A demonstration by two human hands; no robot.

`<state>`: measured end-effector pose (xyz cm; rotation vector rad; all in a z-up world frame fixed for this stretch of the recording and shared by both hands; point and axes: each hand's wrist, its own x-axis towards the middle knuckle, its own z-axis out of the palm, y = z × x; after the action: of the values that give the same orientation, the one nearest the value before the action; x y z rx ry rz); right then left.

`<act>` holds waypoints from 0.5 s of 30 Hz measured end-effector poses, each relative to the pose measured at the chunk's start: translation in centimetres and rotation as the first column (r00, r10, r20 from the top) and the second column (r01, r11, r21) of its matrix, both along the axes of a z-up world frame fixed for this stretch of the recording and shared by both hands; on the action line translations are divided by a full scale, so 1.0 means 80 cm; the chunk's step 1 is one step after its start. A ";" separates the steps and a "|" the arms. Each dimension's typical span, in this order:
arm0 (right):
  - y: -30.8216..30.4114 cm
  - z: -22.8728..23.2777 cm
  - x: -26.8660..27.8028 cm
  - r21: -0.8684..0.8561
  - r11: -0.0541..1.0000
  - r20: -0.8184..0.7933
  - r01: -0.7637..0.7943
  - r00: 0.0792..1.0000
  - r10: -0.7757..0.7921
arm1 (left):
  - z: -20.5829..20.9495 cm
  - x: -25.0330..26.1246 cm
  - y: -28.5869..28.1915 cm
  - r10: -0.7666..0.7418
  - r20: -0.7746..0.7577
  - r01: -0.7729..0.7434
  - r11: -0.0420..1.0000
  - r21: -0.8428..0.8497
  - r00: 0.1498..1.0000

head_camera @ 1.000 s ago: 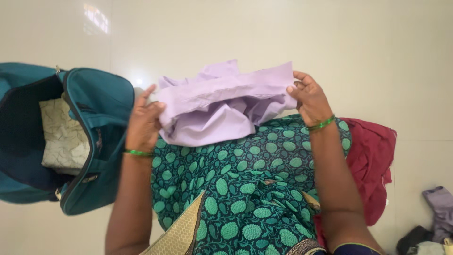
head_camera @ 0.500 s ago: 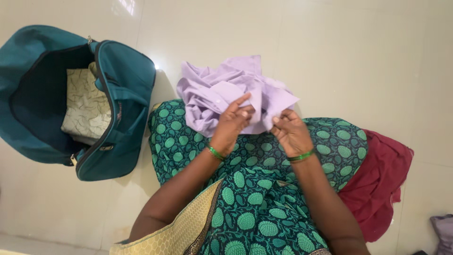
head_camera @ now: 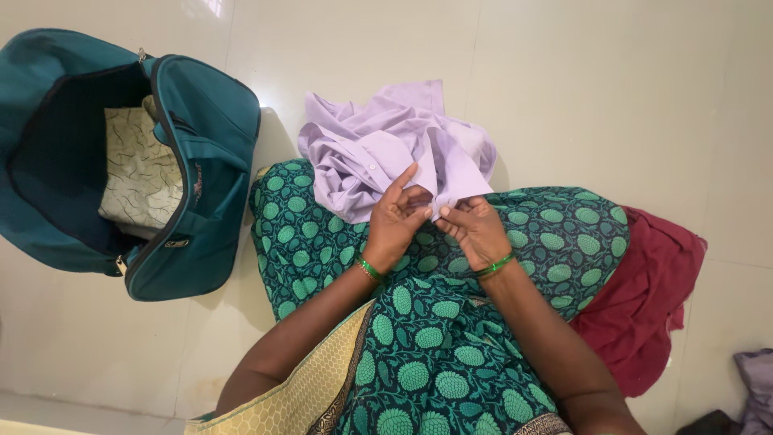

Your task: The person folds a patterned shirt and a light-colored shirt on the floor, then places the folded patterned shirt into a bag.

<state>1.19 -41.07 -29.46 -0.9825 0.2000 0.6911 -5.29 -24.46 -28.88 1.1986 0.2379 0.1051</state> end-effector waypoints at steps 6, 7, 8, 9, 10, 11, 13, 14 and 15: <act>-0.001 -0.007 -0.004 -0.056 0.997 -0.034 -0.045 0.998 0.043 | -0.008 -0.009 0.002 0.026 -0.111 -0.010 0.990 0.142 0.993; -0.002 -0.013 -0.007 -0.079 0.996 -0.069 -0.048 0.997 0.042 | -0.013 -0.010 0.002 0.028 -0.116 -0.012 0.990 0.141 0.993; -0.003 -0.019 -0.009 -0.079 0.996 -0.074 -0.050 0.996 0.045 | -0.017 -0.011 0.002 0.032 -0.146 -0.007 0.986 0.168 0.989; -0.003 -0.024 -0.009 -0.101 0.993 -0.076 -0.065 0.995 0.058 | -0.020 -0.010 0.003 0.035 -0.172 -0.001 0.981 0.196 0.985; -0.004 -0.027 -0.010 -0.122 0.989 -0.079 -0.080 0.994 0.071 | -0.022 -0.013 0.005 0.036 -0.172 -0.002 0.981 0.195 0.984; -0.004 -0.029 -0.011 -0.121 0.989 -0.076 -0.083 0.994 0.074 | -0.021 -0.015 0.008 0.011 -0.177 0.029 0.975 0.221 0.984; -0.003 -0.028 -0.015 -0.074 0.989 -0.103 -0.127 0.988 0.119 | -0.012 -0.016 0.014 -0.010 -0.181 0.056 0.967 0.248 0.983; -0.003 -0.025 -0.014 -0.073 0.989 -0.101 -0.131 0.987 0.123 | -0.004 -0.013 0.017 0.007 -0.189 0.042 0.967 0.253 0.982; -0.003 -0.021 -0.011 -0.106 0.985 -0.087 -0.133 0.988 0.124 | 0.006 -0.009 0.021 0.022 -0.195 0.030 0.966 0.258 0.981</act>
<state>0.28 -41.34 -31.15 -1.0818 0.2495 0.8458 -5.98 -22.81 -28.41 1.4735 0.4044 0.0141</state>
